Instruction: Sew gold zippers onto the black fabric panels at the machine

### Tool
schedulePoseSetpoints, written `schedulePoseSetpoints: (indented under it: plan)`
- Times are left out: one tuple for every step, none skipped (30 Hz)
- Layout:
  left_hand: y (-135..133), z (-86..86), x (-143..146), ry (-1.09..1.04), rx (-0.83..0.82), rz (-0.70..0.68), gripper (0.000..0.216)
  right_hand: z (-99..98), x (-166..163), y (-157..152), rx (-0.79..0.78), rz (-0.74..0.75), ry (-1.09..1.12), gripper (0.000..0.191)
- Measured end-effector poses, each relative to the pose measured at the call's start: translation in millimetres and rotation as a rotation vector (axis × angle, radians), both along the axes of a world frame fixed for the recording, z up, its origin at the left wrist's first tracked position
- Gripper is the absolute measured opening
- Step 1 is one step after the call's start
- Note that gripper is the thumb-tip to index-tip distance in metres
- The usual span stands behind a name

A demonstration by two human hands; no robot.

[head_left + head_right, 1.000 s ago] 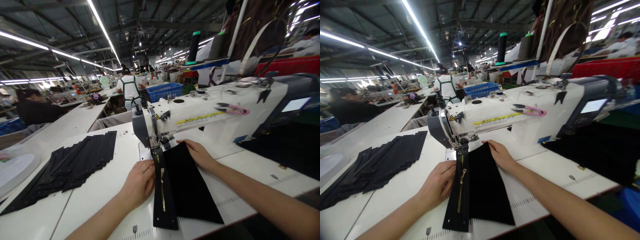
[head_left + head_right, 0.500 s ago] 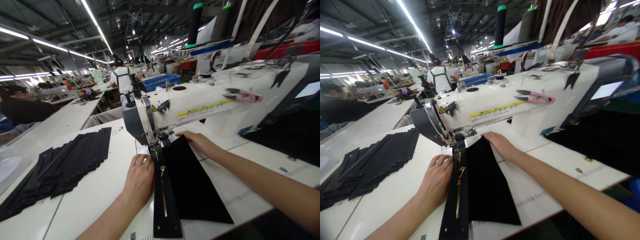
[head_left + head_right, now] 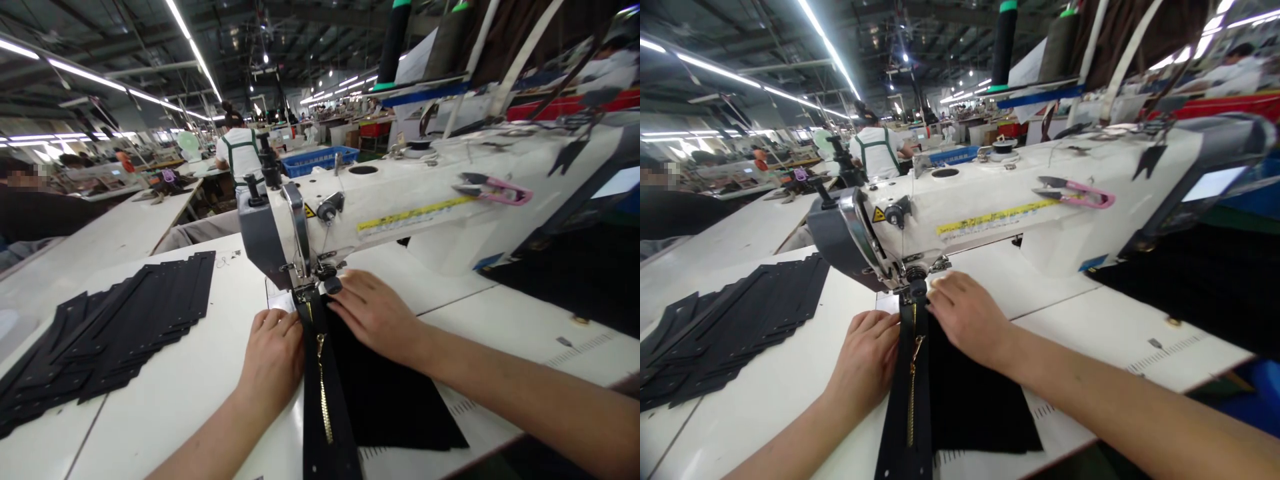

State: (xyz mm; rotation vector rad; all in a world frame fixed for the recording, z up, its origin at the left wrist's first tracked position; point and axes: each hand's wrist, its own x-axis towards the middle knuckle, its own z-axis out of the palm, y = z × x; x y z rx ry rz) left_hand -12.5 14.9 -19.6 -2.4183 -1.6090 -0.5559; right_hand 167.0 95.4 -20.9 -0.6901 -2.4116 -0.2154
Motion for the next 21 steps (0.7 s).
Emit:
schedulePoseSetpoints:
  plan:
    - [1.0,-1.5,-1.7,-0.036,0.022,0.003,0.016,-3.1,-4.7,-5.4,-0.003,0.067,0.026,0.024]
    - [2.0,-3.1,-3.7,-0.072,0.052,0.015,0.015,-6.9,-8.7,-9.4,-0.01,0.101,0.041,0.028]
    - [3.0,-4.6,-5.8,-0.1,0.083,0.033,0.014,-10.7,-11.8,-11.8,-0.011,0.112,0.043,0.029]
    - [3.9,-6.1,-8.1,-0.116,0.108,0.049,0.014,-14.0,-13.8,-12.9,-0.007,0.115,0.033,0.028]
    - [4.8,-7.6,-10.5,-0.122,0.121,0.055,0.016,-16.6,-14.8,-12.9,0.002,0.12,0.017,0.027]
    - [5.7,-9.2,-12.9,-0.119,0.125,0.046,0.018,-18.3,-15.0,-12.2,0.009,0.125,0.004,0.025]
    - [6.4,-10.8,-15.2,-0.112,0.124,0.027,0.02,-19.1,-14.6,-11.1,0.015,0.131,-0.001,0.024]
    - [7.1,-12.5,-17.5,-0.103,0.122,0.004,0.021,-19.3,-14.0,-10.0,0.008,0.134,0.001,0.024]
    - [7.8,-14.1,-19.4,-0.098,0.123,-0.015,0.022,-19.2,-13.4,-8.9,-0.008,0.134,0.006,0.024]
    - [8.4,-15.7,-21.1,-0.099,0.127,-0.026,0.023,-18.9,-12.8,-8.0,-0.028,0.136,0.015,0.024]
    - [9.1,-17.0,-22.4,-0.102,0.133,-0.031,0.024,-18.7,-12.5,-7.4,-0.048,0.139,0.021,0.025]
    - [9.9,-18.0,-23.3,-0.107,0.136,-0.034,0.024,-18.5,-12.4,-6.9,-0.062,0.143,0.02,0.025]
    - [10.7,-18.5,-23.8,-0.112,0.138,-0.044,0.024,-18.4,-12.4,-6.6,-0.067,0.149,0.013,0.025]
    - [11.7,-18.6,-23.9,-0.114,0.14,-0.058,0.024,-18.5,-12.5,-6.3,-0.066,0.156,0.007,0.025]
    - [12.8,-18.2,-23.7,-0.109,0.146,-0.077,0.024,-18.6,-12.6,-6.0,-0.065,0.164,0.001,0.025]
    - [13.9,-17.4,-23.1,-0.096,0.155,-0.1,0.025,-18.7,-12.6,-5.6,-0.069,0.171,-0.004,0.026]
    - [14.8,-16.2,-22.3,-0.074,0.164,-0.125,0.025,-18.9,-12.5,-5.2,-0.076,0.178,-0.009,0.026]
    - [15.6,-14.8,-21.4,-0.045,0.172,-0.147,0.024,-18.9,-12.3,-4.7,-0.085,0.187,-0.014,0.026]
    - [16.1,-13.3,-20.4,-0.015,0.18,-0.166,0.024,-19.0,-11.8,-4.1,-0.094,0.197,-0.019,0.026]
    - [16.3,-11.8,-19.5,0.015,0.181,-0.179,0.024,-19.0,-11.3,-3.5,-0.102,0.205,-0.024,0.026]
    - [16.0,-10.4,-18.7,0.041,0.178,-0.19,0.024,-18.9,-10.5,-2.7,-0.109,0.209,-0.03,0.026]
